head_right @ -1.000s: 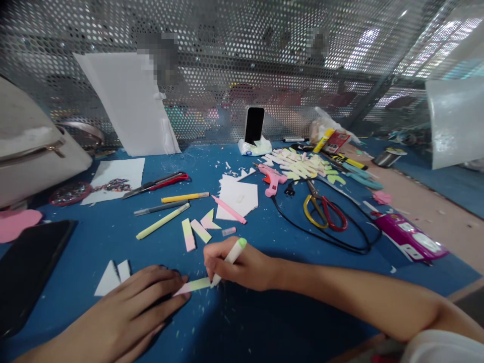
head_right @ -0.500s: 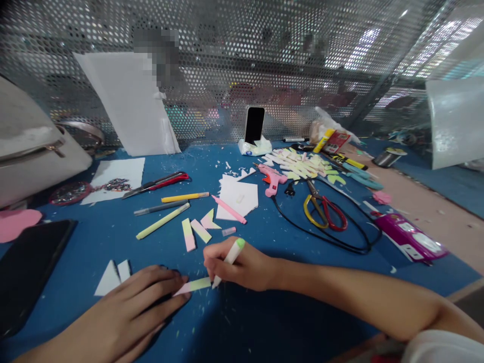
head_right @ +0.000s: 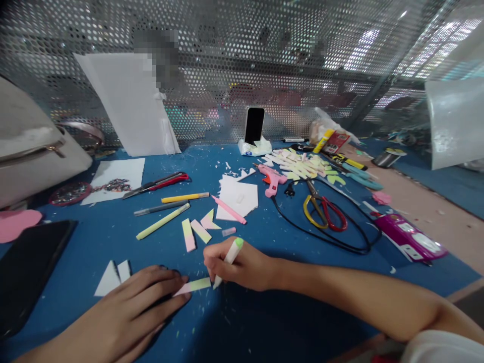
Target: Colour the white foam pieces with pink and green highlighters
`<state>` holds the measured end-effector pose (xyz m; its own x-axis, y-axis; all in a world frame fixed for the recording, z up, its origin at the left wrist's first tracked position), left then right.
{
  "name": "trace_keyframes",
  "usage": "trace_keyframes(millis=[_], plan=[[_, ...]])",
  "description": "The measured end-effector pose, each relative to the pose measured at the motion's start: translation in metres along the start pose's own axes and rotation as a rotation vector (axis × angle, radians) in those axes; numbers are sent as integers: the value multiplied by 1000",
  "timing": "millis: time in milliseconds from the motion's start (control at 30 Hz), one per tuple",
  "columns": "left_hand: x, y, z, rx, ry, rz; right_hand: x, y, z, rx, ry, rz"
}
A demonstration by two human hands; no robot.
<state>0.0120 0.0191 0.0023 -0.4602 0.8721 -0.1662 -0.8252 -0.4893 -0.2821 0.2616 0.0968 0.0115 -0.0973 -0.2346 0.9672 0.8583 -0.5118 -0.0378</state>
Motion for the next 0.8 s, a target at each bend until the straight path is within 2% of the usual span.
trace_keyframes(millis=[167,300,467,600,733,800], plan=[[0,0,0,35,-9,-10,0,0,1,-48,-3,-11],[-1,-1,1,15,13,-3,1,0,-1,2,9,21],[0,0,1,19,15,-1,1,0,1,-58,25,-13],[0,1,1,15,5,-1,1,0,-1,0,18,24],[-1,0,0,12,-4,-4,0,0,0,-54,22,-4],[-1,-1,0,7,2,-6,0,0,0,-42,23,12]])
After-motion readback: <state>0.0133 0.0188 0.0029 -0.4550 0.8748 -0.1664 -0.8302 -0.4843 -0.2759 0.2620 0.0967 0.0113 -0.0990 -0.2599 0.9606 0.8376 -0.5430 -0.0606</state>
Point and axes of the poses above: each hand's wrist, its own y-axis away from the middle knuckle, its own z-axis out of the back of the hand, x = y × z, the point moved 2 cm from there along -y, towards the middle knuckle, and after that the axes turned 5 degrees about x, right-handed, at the moved point
